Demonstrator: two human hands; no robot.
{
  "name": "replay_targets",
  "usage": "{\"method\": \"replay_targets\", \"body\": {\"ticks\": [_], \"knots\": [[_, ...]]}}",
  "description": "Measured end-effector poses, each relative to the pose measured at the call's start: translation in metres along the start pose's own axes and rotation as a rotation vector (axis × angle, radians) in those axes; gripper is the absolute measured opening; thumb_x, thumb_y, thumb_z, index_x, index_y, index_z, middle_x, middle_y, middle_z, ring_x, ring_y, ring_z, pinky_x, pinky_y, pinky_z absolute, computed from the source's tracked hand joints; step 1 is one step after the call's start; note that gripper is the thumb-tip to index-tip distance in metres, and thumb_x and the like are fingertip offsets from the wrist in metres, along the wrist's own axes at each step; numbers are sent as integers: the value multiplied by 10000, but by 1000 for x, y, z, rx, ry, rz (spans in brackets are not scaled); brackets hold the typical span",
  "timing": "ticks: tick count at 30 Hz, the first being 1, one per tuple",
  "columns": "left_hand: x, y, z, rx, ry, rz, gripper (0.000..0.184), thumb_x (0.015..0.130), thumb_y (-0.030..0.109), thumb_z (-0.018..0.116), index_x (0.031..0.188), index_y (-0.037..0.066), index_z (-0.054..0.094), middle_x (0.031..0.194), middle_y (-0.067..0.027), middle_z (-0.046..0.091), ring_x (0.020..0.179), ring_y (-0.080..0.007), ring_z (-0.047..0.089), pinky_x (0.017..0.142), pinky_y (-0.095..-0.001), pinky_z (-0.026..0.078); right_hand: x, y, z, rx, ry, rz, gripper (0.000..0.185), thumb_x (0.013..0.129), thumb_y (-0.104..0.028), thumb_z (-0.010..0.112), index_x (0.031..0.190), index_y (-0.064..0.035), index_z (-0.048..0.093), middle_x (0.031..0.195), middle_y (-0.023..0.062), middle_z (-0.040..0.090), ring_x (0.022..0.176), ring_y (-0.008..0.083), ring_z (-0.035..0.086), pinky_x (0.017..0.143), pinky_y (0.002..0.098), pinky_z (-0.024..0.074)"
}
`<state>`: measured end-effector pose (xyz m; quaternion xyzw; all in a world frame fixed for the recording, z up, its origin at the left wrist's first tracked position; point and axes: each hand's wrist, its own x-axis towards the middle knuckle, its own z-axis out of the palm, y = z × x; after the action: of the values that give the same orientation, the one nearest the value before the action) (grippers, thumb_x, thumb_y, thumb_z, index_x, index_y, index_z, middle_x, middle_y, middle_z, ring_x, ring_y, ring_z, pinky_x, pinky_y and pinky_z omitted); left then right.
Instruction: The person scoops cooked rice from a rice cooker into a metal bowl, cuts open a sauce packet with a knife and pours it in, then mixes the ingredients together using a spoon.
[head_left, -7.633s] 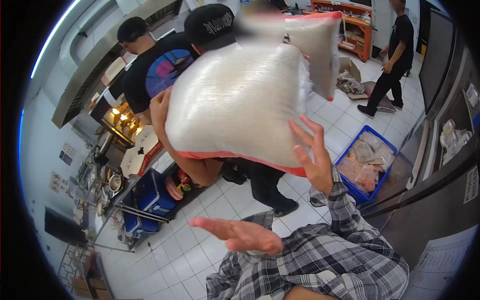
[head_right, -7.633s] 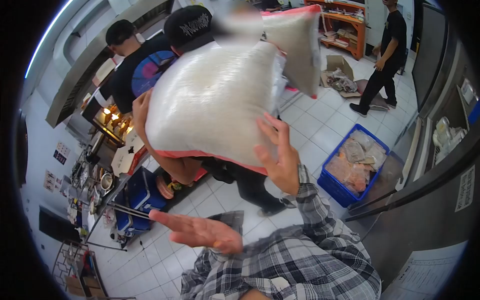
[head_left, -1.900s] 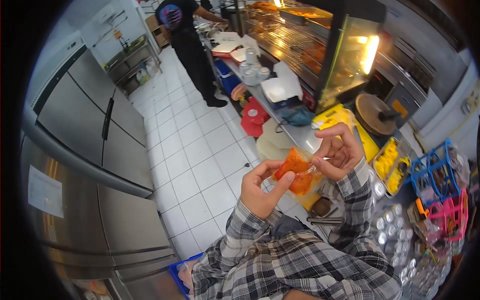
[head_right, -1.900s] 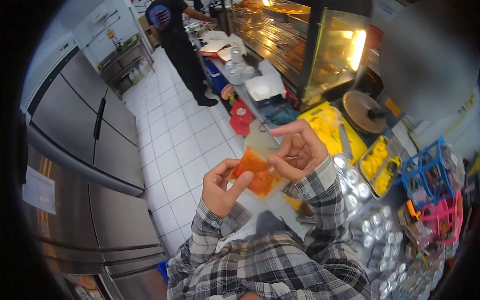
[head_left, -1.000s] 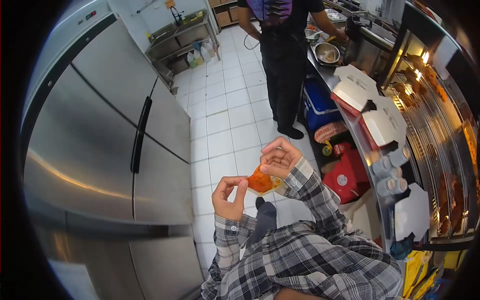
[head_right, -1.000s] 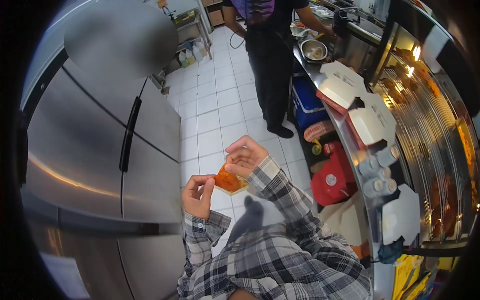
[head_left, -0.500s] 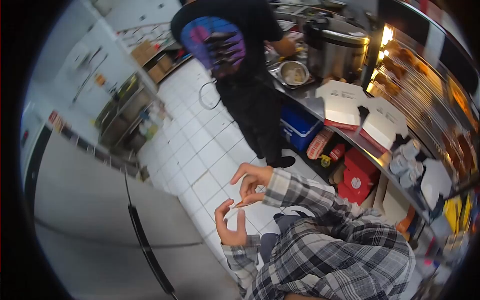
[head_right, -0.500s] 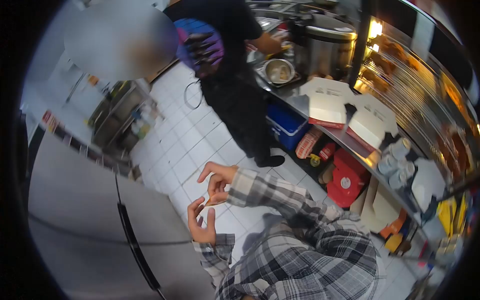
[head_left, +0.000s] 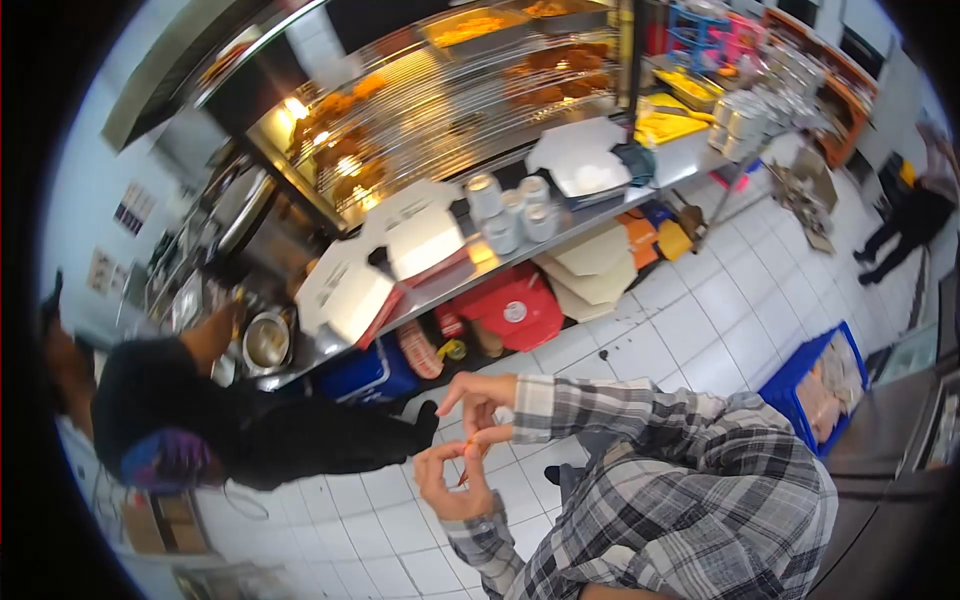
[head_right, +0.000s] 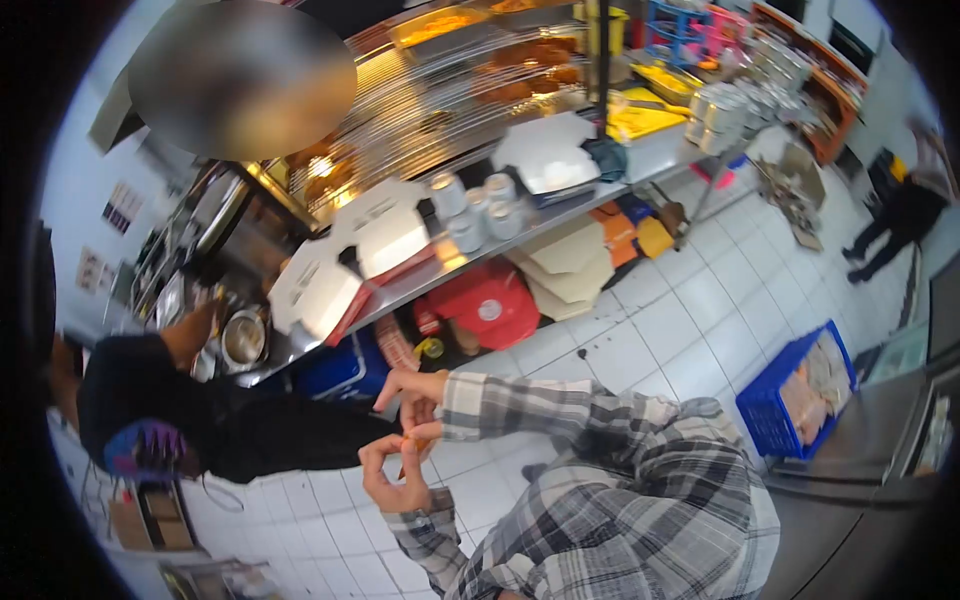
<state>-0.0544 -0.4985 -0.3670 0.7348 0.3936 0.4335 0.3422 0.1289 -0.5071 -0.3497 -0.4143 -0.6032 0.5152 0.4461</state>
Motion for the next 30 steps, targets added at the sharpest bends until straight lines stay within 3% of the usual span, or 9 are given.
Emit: {"method": "replay_targets", "body": {"ticks": [5,6,12,15,18,21,25,28,30], "knots": [[81,-52,107,-248,-238,131,96,813,76,633,821,2,573,793,-63,556,761,-143,516,732,-264,409,-39,29,-78,-257,411,72,503,779,-54,686,1213,-77,434,786,6,614,748,77,551,713,254,443],[90,-66,145,-264,-205,212,99,815,81,634,825,3,574,791,-61,559,766,-138,520,736,-263,412,-50,59,-103,-287,456,3,498,778,-52,689,1208,-75,438,783,4,612,742,76,548,712,253,441],[158,-82,306,-573,-681,160,102,843,75,625,896,0,581,822,-36,612,773,-95,563,736,-221,442,-117,93,-195,-357,932,111,454,788,-20,687,1171,-67,449,783,9,587,759,84,554,742,268,438],[165,-57,370,-597,-802,181,132,836,79,643,918,-10,591,867,-63,640,823,-103,595,774,-236,460,-159,99,-250,-325,964,72,434,798,-10,674,1163,-64,447,787,11,567,775,87,553,748,276,442],[178,-8,423,-610,-764,193,127,814,82,667,890,0,607,831,-56,656,769,-82,599,713,-234,474,-185,75,-330,-240,919,48,420,808,-15,666,1163,-62,447,797,14,558,786,88,548,749,266,444],[184,-24,480,-529,-682,207,125,814,80,662,894,4,604,838,-53,643,779,-92,601,748,-244,483,-189,108,-397,-237,808,-33,424,813,-15,657,1177,-70,446,797,13,568,759,84,544,734,239,442],[240,-8,532,-644,-621,109,79,846,56,622,886,23,562,848,-10,571,809,-81,562,772,-262,482,-166,65,-496,-571,658,199,420,790,-55,680,1158,-97,481,804,30,620,696,95,569,648,243,470],[279,-17,568,-438,-528,129,99,826,88,634,878,27,575,835,-34,601,789,-93,584,685,-255,514,-156,15,-570,-1089,695,186,346,797,-141,675,1088,-88,496,758,23,632,680,153,615,620,292,485],[306,-13,591,-376,-479,186,95,833,118,619,866,52,561,775,-27,601,727,-93,584,631,-244,498,-150,-11,-636,-1113,753,183,355,765,-165,702,1055,-90,511,760,37,641,700,179,628,620,320,489]]}}
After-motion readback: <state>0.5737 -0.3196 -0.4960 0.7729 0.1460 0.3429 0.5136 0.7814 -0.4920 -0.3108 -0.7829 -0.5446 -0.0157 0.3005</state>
